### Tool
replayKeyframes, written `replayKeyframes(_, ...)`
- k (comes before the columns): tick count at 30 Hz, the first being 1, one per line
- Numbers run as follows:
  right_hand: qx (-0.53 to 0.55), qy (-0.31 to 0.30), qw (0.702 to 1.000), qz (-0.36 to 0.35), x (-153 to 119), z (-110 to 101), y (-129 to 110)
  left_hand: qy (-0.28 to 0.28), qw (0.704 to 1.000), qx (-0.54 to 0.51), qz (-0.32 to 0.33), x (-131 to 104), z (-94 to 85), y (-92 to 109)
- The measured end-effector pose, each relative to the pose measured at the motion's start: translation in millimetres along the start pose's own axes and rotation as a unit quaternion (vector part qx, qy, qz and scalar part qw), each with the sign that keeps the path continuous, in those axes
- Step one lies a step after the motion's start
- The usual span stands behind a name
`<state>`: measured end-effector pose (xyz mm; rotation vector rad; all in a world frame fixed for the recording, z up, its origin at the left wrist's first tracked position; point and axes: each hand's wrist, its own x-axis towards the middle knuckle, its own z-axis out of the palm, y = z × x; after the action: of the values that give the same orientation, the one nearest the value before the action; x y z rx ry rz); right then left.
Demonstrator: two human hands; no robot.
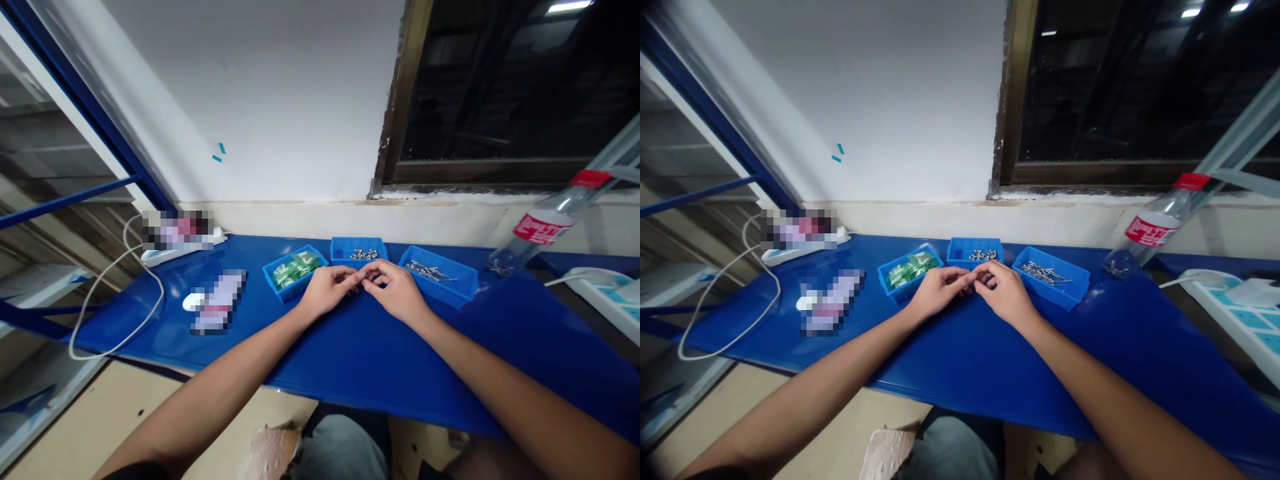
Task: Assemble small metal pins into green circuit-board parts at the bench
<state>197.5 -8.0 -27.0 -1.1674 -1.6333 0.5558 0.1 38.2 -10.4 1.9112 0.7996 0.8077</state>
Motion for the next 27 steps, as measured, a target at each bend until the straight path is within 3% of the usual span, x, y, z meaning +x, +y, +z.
replayKeyframes(13,0.060,0.000,0.997,0.057,1,4,8,0.050,0.997,0.060,0.017,1,2.3,-8)
replayKeyframes(20,0.007,-0.002,1.000,0.028,0,5,11,0.050,0.996,-0.076,0.022,2,4.1,-12)
replayKeyframes(24,-0.032,0.002,0.999,-0.003,0,1,3,0.056,0.998,0.004,0.012,1,0.9,-5)
replayKeyframes(27,-0.032,0.005,0.999,-0.010,0,0,0,0.030,0.998,0.055,0.000,-1,-1.7,1)
